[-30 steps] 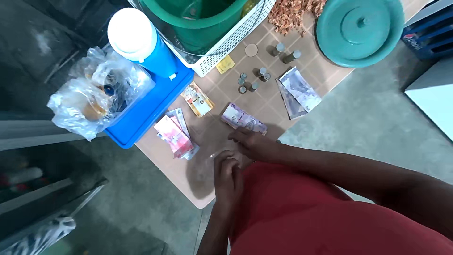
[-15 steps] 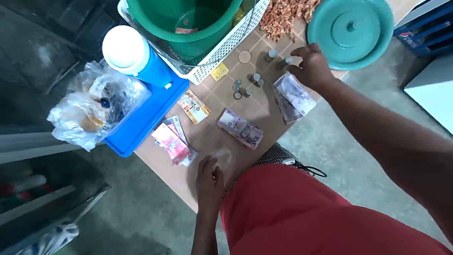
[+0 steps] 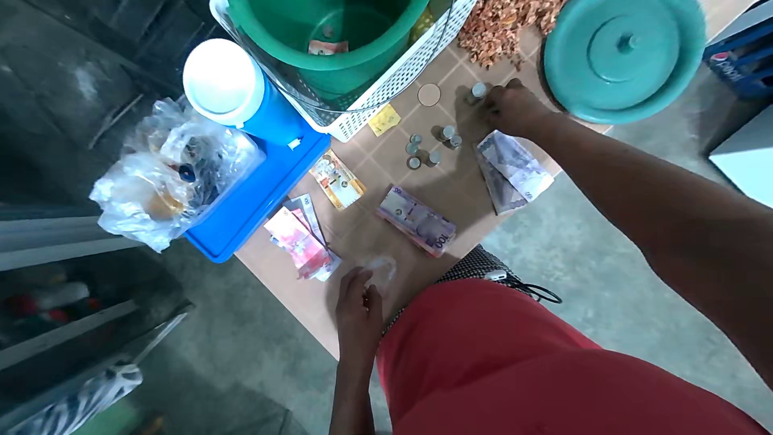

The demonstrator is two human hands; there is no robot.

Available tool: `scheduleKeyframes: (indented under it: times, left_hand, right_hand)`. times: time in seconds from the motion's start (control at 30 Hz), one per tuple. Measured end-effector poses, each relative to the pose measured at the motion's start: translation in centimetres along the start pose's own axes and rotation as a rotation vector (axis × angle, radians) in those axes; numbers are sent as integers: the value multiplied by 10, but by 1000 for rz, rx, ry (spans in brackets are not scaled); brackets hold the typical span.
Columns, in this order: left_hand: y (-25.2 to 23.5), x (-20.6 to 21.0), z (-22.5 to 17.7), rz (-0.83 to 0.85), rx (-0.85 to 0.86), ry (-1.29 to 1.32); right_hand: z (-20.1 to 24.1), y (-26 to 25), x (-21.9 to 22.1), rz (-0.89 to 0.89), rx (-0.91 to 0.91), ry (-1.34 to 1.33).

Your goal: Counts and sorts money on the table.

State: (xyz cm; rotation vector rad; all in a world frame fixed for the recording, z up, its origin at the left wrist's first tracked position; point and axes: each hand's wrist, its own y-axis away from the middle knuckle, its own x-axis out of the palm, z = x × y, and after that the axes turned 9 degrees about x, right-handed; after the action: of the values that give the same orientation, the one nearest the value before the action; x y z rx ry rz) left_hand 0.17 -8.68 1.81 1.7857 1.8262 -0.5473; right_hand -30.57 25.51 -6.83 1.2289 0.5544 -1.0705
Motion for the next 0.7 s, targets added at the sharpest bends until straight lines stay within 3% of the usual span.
scheduleKeyframes:
  times: [0.43,0.7]
  left_hand:
    - [-2,-1,7,-18,-1,32]
    - [-4,-1,7,-8,-28,20]
  right_hand:
    - [-4,-14,-8,81,12,-15]
    - [-8,-14,-7,50,-87,-6]
